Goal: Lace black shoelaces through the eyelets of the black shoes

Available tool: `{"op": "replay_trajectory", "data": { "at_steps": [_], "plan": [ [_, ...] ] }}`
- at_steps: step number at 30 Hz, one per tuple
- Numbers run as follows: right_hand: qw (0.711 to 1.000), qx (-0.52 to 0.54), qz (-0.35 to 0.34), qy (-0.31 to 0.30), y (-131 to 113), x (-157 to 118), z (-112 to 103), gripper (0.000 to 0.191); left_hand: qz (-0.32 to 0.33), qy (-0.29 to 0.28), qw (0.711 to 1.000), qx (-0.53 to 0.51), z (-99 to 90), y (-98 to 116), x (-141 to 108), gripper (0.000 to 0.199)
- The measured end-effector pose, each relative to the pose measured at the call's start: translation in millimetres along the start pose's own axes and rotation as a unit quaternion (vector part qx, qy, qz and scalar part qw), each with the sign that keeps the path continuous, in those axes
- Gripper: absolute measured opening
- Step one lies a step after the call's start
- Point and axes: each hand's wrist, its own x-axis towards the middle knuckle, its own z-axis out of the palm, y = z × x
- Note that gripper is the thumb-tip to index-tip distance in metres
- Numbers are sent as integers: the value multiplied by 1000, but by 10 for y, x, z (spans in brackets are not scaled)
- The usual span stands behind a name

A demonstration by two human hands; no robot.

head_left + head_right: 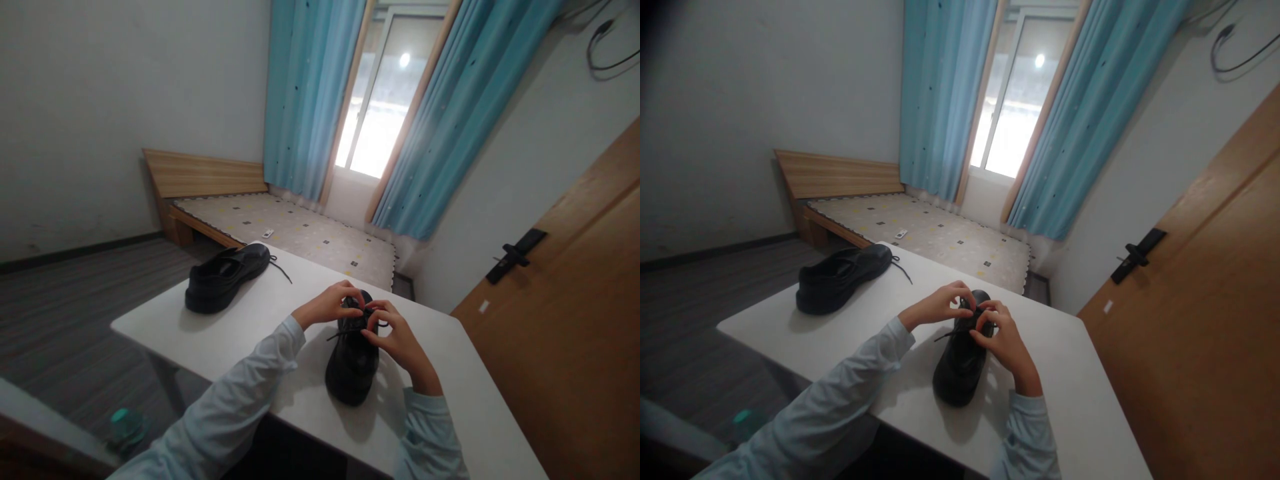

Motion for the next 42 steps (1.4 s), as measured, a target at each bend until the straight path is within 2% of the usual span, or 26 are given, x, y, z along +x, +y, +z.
{"op": "replay_trajectory", "data": {
  "at_steps": [5,9,13,20,24,30,37,42],
  "plan": [
    [1000,-22,-13,-10,46,23,74,22,-16,-19,1000,11,20,-25,-1,13],
    [997,-68,-2,20,63,33,174,29,-42,-27,999,20,42,-65,1,15],
    [993,-106,7,46,50,38,260,31,-55,-33,998,23,56,-88,-3,14],
    [983,-180,22,31,55,52,326,34,-61,-35,997,3,62,-93,-9,12],
    [979,-196,8,48,77,58,348,33,-68,-29,997,-8,71,-107,-7,12],
    [982,-179,16,54,73,60,327,27,-74,-30,997,-1,72,-131,-9,16],
    [993,-115,-24,17,-5,46,208,30,-81,-28,996,-8,63,-134,-9,15],
    [997,-69,-47,8,-22,45,181,22,-75,-22,997,-4,67,-137,-3,13]
  ]
}}
